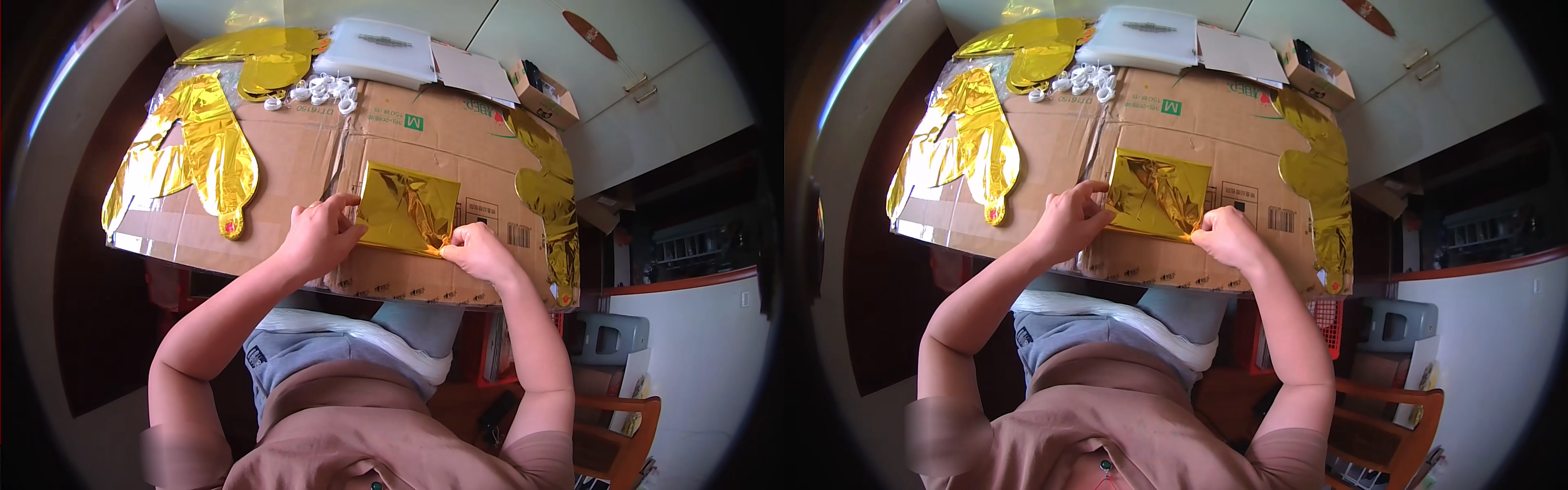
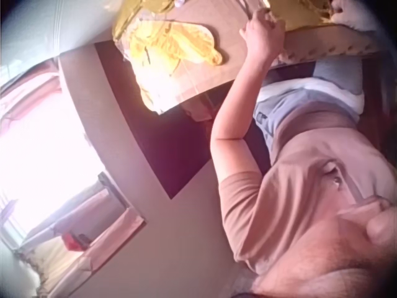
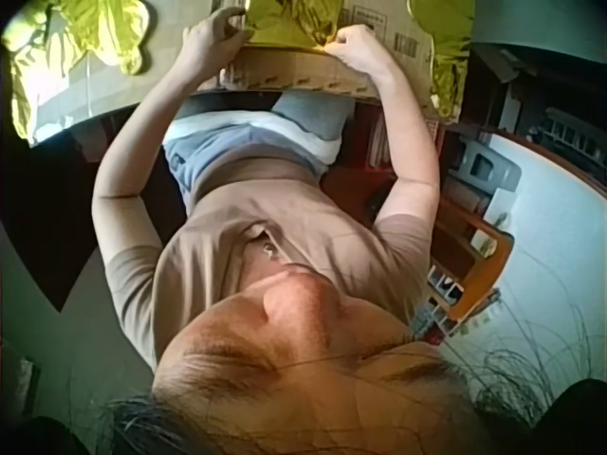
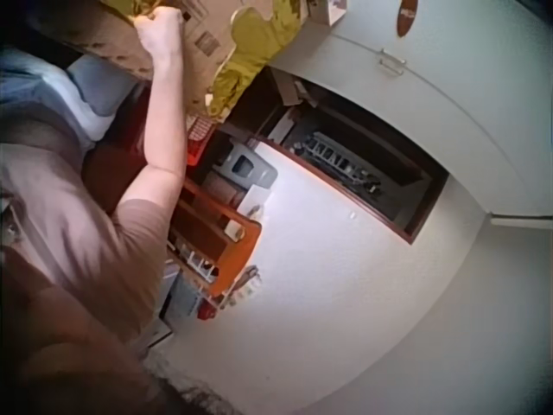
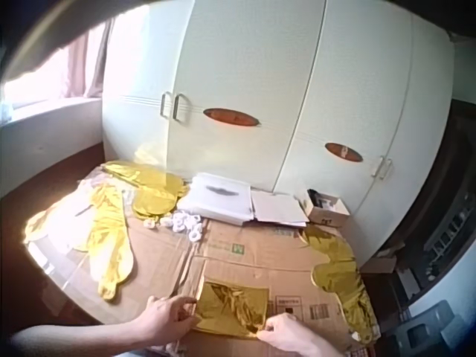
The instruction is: Folding and flattening gold-colored foil balloons at a workstation.
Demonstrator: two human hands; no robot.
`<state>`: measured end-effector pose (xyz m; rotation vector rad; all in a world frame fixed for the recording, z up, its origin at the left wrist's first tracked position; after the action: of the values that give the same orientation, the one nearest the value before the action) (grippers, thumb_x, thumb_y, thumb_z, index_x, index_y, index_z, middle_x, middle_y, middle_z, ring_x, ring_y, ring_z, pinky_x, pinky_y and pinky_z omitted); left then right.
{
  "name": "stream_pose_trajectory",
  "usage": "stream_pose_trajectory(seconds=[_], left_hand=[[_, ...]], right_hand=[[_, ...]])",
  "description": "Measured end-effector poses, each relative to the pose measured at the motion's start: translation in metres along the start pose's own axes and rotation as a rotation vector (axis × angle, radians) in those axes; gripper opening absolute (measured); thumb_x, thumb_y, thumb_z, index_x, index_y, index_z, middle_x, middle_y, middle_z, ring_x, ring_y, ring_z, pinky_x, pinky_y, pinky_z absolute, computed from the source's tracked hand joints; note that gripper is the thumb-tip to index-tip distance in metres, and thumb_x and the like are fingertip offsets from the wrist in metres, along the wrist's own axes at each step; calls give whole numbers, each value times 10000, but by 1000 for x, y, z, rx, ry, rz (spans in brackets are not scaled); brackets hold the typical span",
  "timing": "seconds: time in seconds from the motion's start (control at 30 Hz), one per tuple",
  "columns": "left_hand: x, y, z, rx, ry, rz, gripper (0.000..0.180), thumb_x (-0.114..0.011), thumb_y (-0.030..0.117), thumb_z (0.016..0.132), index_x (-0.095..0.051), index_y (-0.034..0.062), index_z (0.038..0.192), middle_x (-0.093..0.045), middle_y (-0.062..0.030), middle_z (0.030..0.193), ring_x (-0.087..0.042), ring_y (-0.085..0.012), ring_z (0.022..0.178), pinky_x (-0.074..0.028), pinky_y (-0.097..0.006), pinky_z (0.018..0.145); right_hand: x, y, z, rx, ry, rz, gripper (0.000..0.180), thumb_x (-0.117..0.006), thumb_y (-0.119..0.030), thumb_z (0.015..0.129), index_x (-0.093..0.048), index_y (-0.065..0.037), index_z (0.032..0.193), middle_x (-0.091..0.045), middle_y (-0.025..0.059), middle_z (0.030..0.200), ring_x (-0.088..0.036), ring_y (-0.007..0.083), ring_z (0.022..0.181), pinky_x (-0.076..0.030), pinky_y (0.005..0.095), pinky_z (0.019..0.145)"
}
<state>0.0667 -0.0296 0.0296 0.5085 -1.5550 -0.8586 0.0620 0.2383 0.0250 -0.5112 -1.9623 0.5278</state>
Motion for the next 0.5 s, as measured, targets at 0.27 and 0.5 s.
stream_pose_trajectory(seconds=[0.27, 0.5], left_hand=[[-10, -5, -4, -47, 52, 152, 542, -668, 213, 889, -517, 79, 1392, -721, -18, 800, -664, -224, 930, -384, -424, 964], [-11, -5, -6, -48, 74, 159, 566, -665, 201, 886, -496, 88, 1414, -712, -10, 788, -653, -225, 935, -379, -432, 964]], right_hand=[[-2, 0, -2, -9, 8, 7, 285, -707, -217, 798, -660, 49, 707, -608, 141, 602, -584, 160, 587, -484, 352, 592], [-9, 3, -4, 68, 64, 31, 359, -725, -262, 901, -671, 41, 718, -527, 52, 556, -465, 99, 559, -419, 334, 533]])
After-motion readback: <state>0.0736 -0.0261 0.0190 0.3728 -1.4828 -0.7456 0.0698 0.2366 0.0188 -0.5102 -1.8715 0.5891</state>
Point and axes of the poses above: each hand's wrist, its own z-axis towards the middle knuckle, its own x-axis out of the back of the hand, y = z × x, the point moved 5 cm from there along z, towards the middle knuckle
